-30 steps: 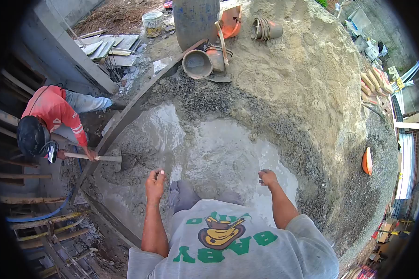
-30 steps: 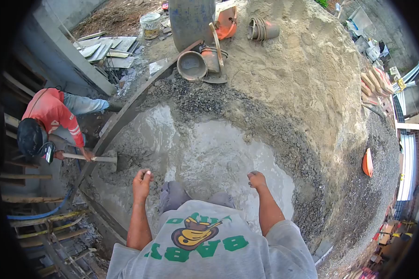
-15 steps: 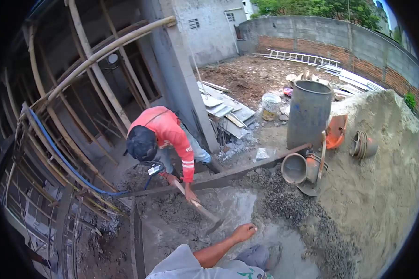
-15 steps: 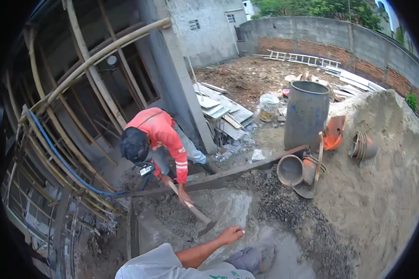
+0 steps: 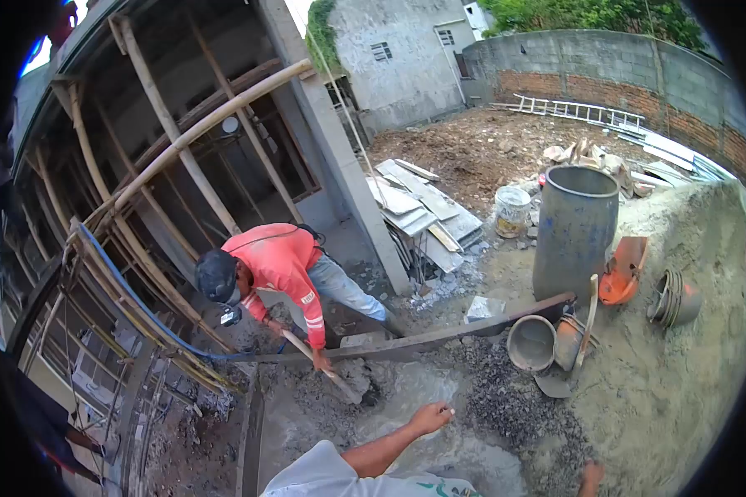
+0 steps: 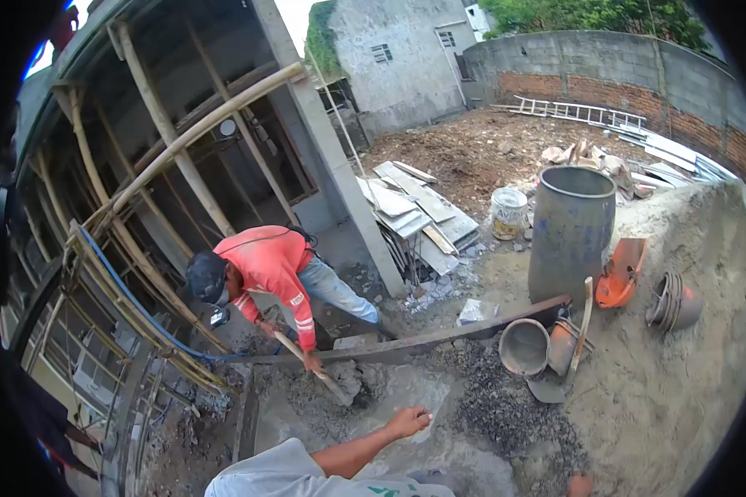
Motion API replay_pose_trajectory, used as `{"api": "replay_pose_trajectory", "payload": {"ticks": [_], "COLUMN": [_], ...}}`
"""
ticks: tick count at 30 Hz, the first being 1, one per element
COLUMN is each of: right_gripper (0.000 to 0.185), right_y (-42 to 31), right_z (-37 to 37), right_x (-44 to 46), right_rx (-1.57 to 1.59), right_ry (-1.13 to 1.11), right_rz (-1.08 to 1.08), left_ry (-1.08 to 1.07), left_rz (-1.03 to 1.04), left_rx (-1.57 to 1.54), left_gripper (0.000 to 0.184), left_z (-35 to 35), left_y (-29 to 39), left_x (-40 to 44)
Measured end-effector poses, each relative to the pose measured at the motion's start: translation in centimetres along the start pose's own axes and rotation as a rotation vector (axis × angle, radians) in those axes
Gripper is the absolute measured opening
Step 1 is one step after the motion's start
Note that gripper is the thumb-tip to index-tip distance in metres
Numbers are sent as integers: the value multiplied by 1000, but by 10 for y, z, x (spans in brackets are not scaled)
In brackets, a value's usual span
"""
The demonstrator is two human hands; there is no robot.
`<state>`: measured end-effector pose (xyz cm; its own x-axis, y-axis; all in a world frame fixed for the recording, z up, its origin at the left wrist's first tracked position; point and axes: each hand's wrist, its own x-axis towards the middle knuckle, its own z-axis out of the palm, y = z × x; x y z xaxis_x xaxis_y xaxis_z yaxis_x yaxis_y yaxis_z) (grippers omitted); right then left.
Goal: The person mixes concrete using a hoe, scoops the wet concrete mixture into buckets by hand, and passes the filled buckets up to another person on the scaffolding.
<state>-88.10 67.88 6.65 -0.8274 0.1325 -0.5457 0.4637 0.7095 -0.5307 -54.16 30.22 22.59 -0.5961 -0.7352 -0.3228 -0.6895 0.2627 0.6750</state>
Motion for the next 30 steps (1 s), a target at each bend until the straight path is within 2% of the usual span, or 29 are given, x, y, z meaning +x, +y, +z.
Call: {"api": "replay_pose_trajectory", "payload": {"ticks": [2, 3, 4, 5, 6, 7, 10, 13, 16, 18, 20, 21, 24, 25, 26, 27, 28, 29, 30], "right_gripper": [46, 48, 47, 43, 44, 49, 55, 56, 58, 61, 67, 68, 85, 93, 98, 105, 108, 112, 112], "right_y": [27, 11, 9, 17, 72, 78, 32, 34, -34, -89, -171, -201, -301, -330, -360, -381, -402, -415, -418], "right_z": [-28, -60, -79, -105, -101, -117, -174, -181, -185, -172, -153, -132, -83, -66, -64, -55, -45, -34, -22], "right_x": [32, -4, -18, -15, 34, 33, 25, 96, 177, 271, 369, 433, 565, 599, 617, 639, 661, 682, 704], "right_rx": [-10, 61, -95, -193, -419, -288, -335, -371, -350, -374, -341, -328, -152, -86, -38, -68, -203, -338, -320], "right_ry": [-50, -26, 139, 9, 75, 144, 88, 183, 160, 65, -8, 5, 76, 197, 200, 223, 286, 352, 416], "right_rz": [55, 85, 145, 146, 24, 85, 258, 210, 206, 133, 40, -97, -216, -294, -392, -494, -483, -480, -536], "left_ry": [-51, -60, -123, -159, -199, -206, -257, -268, -226, -169, -95, -61, -83, -125, -185, -160, -75, 24, 111], "left_rz": [16, 55, 92, 103, 98, 75, 40, -37, -255, -347, -387, -400, -349, -256, -229, 20, 223, 359, 456], "left_rx": [-95, -132, -175, -275, -296, -320, -329, -394, -469, -435, -455, -454, -174, 3, 18, 129, 186, 284, 293], "left_gripper": [35, 32, 29, 26, 26, 25, 25, 25, 23, 22, 23, 25, 31, 36, 36, 41, 48, 55, 62], "left_z": [14, 30, 31, 43, 57, 70, 106, 145, 186, 224, 280, 316, 432, 463, 495, 537, 568, 595, 619], "left_y": [27, 32, 65, 80, 87, 91, 115, 129, 149, 162, 160, 171, 207, 274, 324, 338, 379, 420, 453], "left_x": [13, 23, 21, 27, 39, 44, 63, 84, 116, 149, 187, 223, 310, 343, 383, 434, 484, 533, 581]}}
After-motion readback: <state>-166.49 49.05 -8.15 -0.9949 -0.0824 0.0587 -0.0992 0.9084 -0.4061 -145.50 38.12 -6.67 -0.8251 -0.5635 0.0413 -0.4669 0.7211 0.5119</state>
